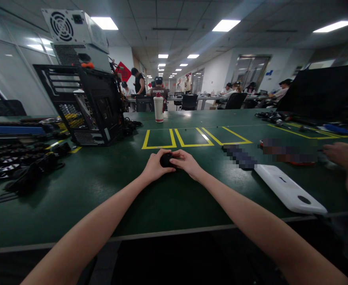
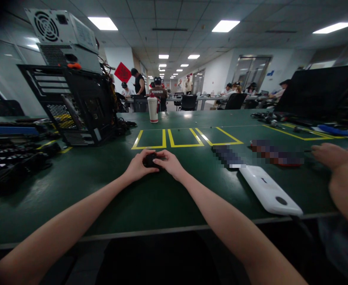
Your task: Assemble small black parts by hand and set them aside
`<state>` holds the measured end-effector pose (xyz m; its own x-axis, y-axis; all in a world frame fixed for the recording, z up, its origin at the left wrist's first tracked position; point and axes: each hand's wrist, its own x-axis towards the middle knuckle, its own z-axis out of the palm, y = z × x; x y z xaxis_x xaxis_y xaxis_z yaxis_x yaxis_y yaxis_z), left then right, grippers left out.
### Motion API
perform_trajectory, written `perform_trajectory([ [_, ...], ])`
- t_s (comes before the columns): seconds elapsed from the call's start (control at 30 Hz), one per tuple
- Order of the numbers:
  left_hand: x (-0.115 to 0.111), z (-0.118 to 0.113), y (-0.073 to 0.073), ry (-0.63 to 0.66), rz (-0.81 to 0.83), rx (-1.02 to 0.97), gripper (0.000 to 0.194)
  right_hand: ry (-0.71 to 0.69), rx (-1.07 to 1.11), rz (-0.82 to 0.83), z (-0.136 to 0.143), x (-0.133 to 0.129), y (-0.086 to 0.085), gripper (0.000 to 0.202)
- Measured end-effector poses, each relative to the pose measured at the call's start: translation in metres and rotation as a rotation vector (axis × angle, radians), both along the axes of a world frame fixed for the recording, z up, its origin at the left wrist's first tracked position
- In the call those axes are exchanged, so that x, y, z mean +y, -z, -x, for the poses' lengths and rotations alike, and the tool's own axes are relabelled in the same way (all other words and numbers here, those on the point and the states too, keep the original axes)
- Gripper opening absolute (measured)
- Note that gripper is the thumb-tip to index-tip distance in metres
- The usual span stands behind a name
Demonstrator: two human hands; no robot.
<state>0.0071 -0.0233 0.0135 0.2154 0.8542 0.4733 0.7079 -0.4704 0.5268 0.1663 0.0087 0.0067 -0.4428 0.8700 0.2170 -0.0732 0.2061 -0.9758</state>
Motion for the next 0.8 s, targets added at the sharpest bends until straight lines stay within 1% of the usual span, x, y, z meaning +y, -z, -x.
perform_trajectory([
  [0.13,0.0006,0.0002,0.0012,-0.001,-0.009,0.003,0.060,-0.033,0.049,-0.012,0.0001,-0.0007,-0.0008,0.037],
  [0.23,0.0004,-0.0001,0.0010,-0.015,-0.002,0.006,0.061,-0.070,0.069,0.012,0.0000,-0.0016,-0.0008,0.038],
  [0.4,0.0006,0.0003,0.0005,-0.009,-0.002,0.007,0.060,-0.006,0.003,-0.032,-0.0010,-0.0023,-0.0004,0.035],
  [0.5,0.0020,0.0009,0.0014,-0.002,-0.003,0.001,0.061,-0.014,-0.007,-0.040,-0.0012,-0.0018,0.0008,0.030],
  [0.6,0.0036,0.0010,0.0026,0.001,-0.006,0.001,0.061,-0.015,0.009,-0.008,-0.0008,-0.0010,0.0022,0.028],
  [0.7,0.0044,0.0007,0.0033,-0.004,-0.017,0.002,0.061,-0.009,0.032,0.012,-0.0005,-0.0001,0.0028,0.030],
  [0.8,0.0043,0.0008,0.0035,0.000,-0.025,0.001,0.061,-0.032,0.066,0.016,-0.0007,0.0013,0.0037,0.037],
])
